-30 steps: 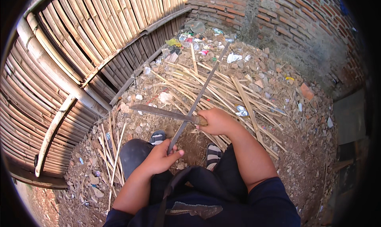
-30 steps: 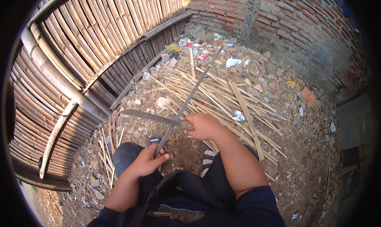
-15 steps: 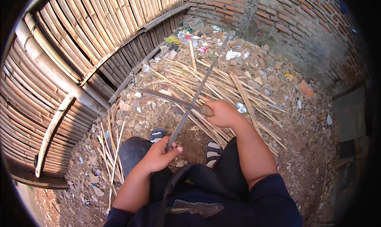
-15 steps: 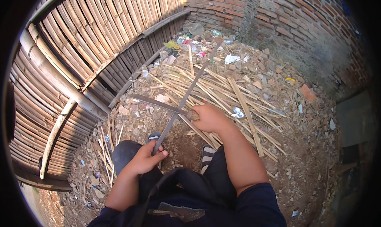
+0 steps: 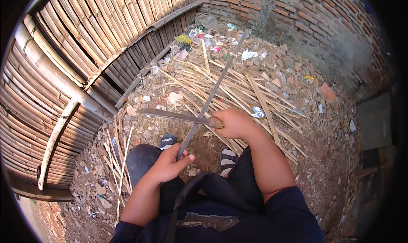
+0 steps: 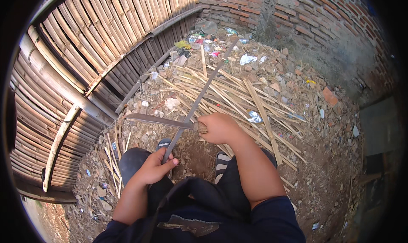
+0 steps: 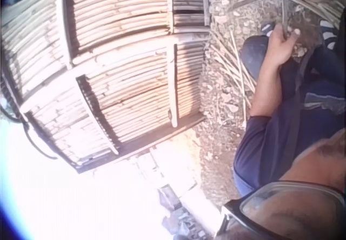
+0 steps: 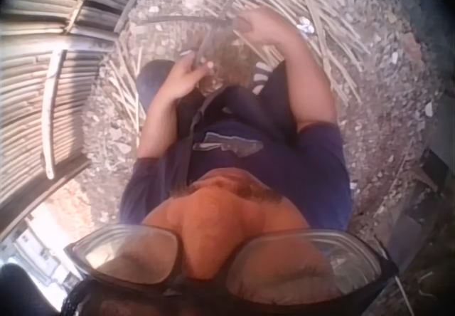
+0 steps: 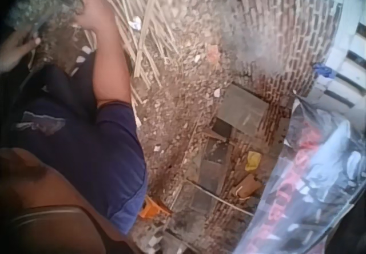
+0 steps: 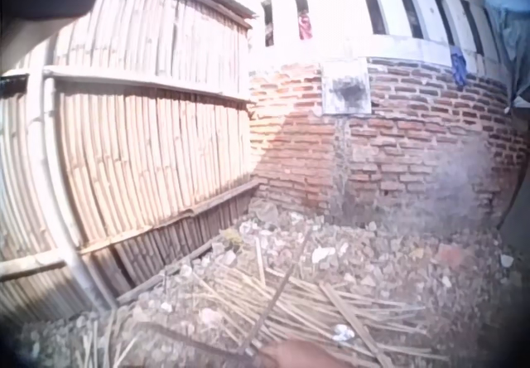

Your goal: The person strips thin layers from a bamboo pole using a knife.

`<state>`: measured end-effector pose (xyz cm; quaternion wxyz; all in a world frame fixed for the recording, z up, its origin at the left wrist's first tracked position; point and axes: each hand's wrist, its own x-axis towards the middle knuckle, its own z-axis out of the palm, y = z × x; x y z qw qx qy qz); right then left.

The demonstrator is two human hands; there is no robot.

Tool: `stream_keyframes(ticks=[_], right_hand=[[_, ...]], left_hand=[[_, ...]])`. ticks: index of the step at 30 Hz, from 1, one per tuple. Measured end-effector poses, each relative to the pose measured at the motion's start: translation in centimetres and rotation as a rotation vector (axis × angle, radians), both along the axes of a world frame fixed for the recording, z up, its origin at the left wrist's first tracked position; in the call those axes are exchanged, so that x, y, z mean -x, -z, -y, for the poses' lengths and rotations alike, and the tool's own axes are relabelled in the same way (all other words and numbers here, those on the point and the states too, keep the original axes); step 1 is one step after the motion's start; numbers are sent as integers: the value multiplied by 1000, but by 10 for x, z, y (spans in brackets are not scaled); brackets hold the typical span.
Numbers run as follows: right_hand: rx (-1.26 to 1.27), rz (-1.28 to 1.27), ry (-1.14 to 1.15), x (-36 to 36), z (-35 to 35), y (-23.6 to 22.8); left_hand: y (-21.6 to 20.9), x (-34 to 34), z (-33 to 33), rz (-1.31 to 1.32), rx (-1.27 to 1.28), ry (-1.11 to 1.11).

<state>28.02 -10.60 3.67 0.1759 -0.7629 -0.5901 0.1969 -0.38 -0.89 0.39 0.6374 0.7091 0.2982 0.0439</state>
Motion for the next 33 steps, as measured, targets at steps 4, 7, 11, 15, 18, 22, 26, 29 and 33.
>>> stream_keyframes(ticks=[4,7,11,15,18,22,26,29,33], right_hand=[[57,-114,14,-26,1,12],[-63,-95,168,-39,2,17],[-41,-21,176,-24,2,6],[-40,-24,-89,1,2,11],[5,-22,-201,-5,-3,19],[-65,-59,-9,-32,3,19],[-130,-96,208,-43,8,22],[-64,-48,167,-35,4,15],[-99,-38,-30,-19,-3,25]], left_hand=[[7,-1,-1,19,-29,33],[6,-4,-1,24,-9,38],[2,-4,-1,0,31,24],[7,-1,-2,15,4,30],[7,-1,-1,11,-23,34],[7,-1,0,41,-4,16],[5,-2,-1,14,-23,48],[2,-2,0,22,-60,42],[2,-3,0,29,-43,44]])
